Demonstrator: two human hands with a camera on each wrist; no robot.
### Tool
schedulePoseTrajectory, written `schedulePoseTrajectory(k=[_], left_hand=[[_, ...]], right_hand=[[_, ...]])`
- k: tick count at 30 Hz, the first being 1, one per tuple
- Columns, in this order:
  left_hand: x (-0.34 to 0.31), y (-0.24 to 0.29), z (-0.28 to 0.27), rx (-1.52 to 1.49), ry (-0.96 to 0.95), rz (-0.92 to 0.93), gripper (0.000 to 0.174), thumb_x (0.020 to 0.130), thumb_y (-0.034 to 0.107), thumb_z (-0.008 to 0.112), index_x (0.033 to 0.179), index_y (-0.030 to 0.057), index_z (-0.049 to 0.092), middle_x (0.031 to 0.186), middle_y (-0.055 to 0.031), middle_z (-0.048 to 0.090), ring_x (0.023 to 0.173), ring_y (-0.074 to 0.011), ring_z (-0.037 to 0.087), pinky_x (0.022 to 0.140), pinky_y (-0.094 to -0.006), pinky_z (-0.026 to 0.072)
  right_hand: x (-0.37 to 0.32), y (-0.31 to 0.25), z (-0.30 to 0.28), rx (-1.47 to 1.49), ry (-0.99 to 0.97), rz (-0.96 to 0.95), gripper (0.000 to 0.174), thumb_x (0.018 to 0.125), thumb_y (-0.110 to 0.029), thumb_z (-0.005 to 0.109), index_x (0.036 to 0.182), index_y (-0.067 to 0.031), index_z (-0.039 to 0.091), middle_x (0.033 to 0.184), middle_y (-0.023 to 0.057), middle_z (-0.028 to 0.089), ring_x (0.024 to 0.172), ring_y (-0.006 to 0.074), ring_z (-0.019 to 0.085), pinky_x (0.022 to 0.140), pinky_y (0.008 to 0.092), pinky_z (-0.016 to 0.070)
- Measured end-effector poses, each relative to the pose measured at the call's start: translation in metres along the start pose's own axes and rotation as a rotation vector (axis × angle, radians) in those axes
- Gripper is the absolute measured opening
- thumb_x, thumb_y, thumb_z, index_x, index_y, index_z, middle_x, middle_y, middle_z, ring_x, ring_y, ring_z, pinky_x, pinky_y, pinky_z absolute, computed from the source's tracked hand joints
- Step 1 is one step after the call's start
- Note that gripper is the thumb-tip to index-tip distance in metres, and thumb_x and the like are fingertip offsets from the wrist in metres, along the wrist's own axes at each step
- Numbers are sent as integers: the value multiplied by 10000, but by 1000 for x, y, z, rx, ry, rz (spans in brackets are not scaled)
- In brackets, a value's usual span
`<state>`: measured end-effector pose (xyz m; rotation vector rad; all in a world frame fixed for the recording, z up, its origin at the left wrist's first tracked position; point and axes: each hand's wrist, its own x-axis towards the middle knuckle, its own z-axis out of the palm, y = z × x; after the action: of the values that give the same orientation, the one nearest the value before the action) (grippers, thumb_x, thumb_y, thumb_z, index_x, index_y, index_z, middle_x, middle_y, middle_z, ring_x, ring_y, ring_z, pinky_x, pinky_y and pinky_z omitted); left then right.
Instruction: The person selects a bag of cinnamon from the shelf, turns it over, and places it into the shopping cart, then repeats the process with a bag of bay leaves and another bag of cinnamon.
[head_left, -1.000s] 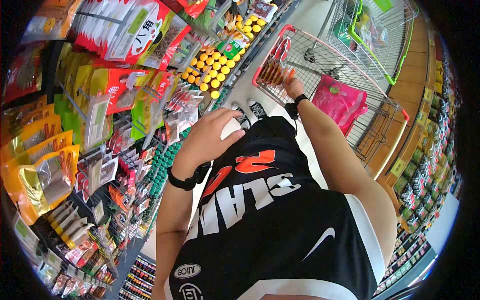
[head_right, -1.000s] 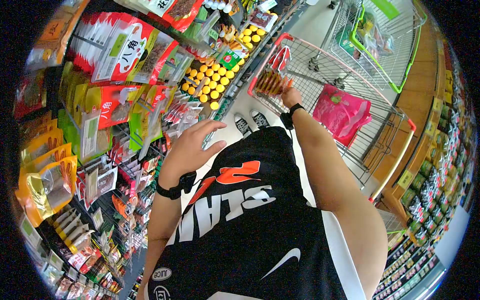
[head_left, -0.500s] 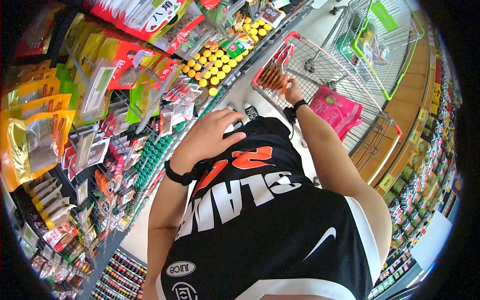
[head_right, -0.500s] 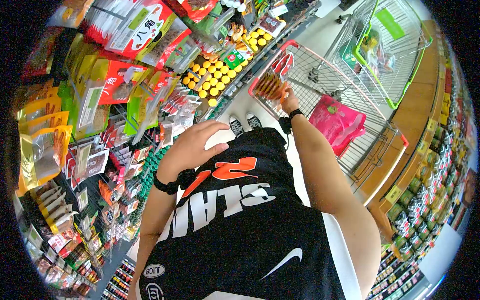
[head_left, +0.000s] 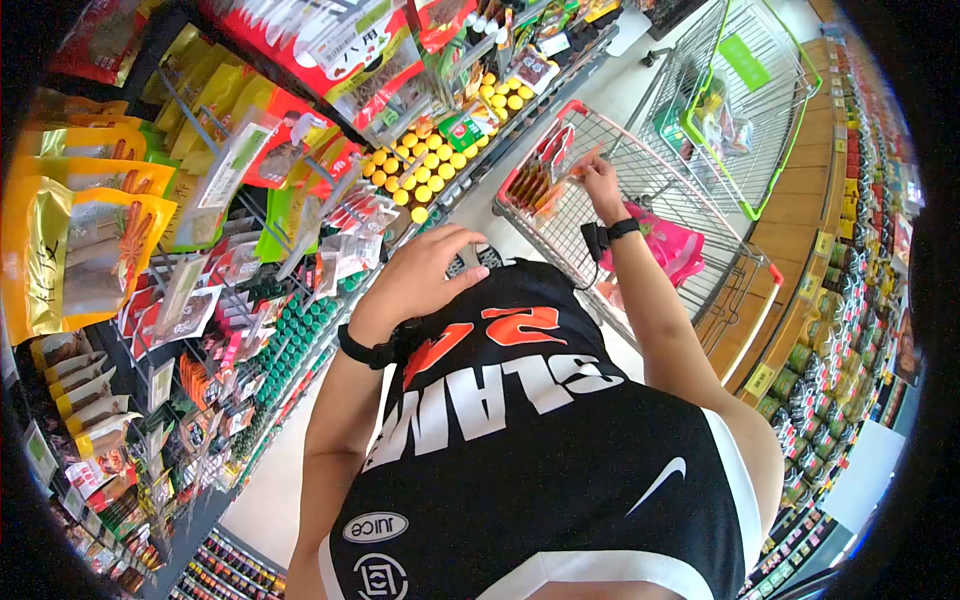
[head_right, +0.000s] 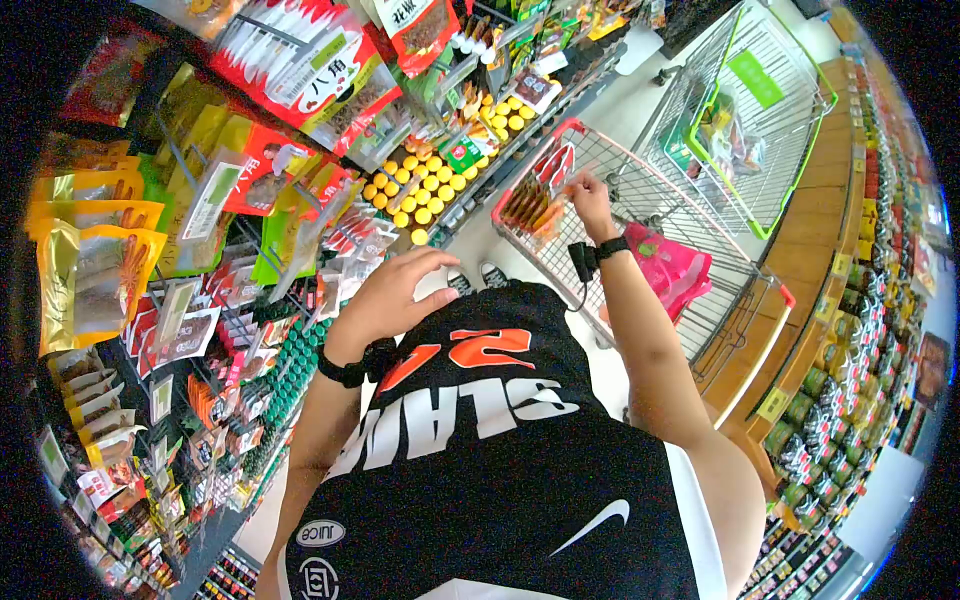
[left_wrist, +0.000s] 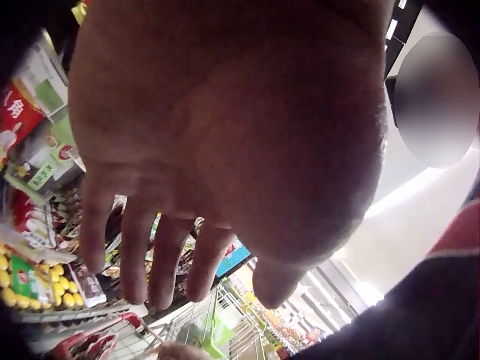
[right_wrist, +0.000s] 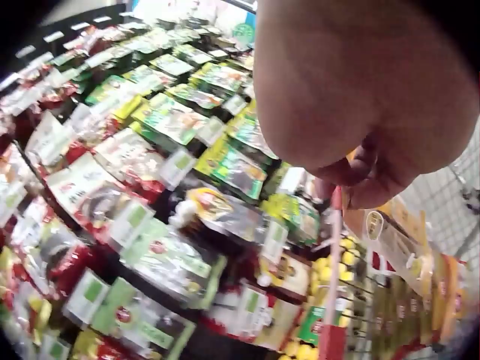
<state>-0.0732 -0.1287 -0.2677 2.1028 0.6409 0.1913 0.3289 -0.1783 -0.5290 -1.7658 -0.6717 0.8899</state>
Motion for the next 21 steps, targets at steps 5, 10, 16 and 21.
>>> schedulePoseTrajectory(k=[5, 10, 16, 21], left_hand=[[13, -7, -2, 46, 108, -1, 602, 870, 312, 783, 1379, 77, 562, 1395, -172, 573, 1306, -363, 543, 1096, -444, 435], [37, 11, -4, 89, 423, 64, 862, 809, 261, 821, 1534, 66, 398, 1549, -196, 427, 1441, -375, 412, 1185, -458, 350], [52, 15, -2, -126, 640, 83, 338, 912, 181, 735, 1170, -26, 660, 914, -177, 721, 805, -339, 724, 787, -364, 581], [42, -10, -2, -497, 501, -54, 231, 970, 110, 691, 1153, -24, 649, 922, -85, 706, 810, -90, 652, 748, -276, 539]], right_hand=[[-53, -159, 15, 216, -265, -133, 162, 947, -15, 515, 952, -12, 677, 859, 22, 679, 759, 98, 605, 699, 258, 492], [-142, -277, 42, 336, -569, -210, 127, 937, 29, 564, 989, -3, 676, 917, 25, 665, 835, 101, 633, 764, 239, 501], [-173, -309, 59, 408, -686, -339, 110, 979, 8, 611, 1083, 15, 647, 1037, 53, 661, 898, 126, 670, 781, 270, 563], [-157, -297, 58, 306, -489, -423, 203, 988, -52, 657, 1183, -21, 606, 1020, 28, 628, 941, 100, 621, 842, 255, 513]])
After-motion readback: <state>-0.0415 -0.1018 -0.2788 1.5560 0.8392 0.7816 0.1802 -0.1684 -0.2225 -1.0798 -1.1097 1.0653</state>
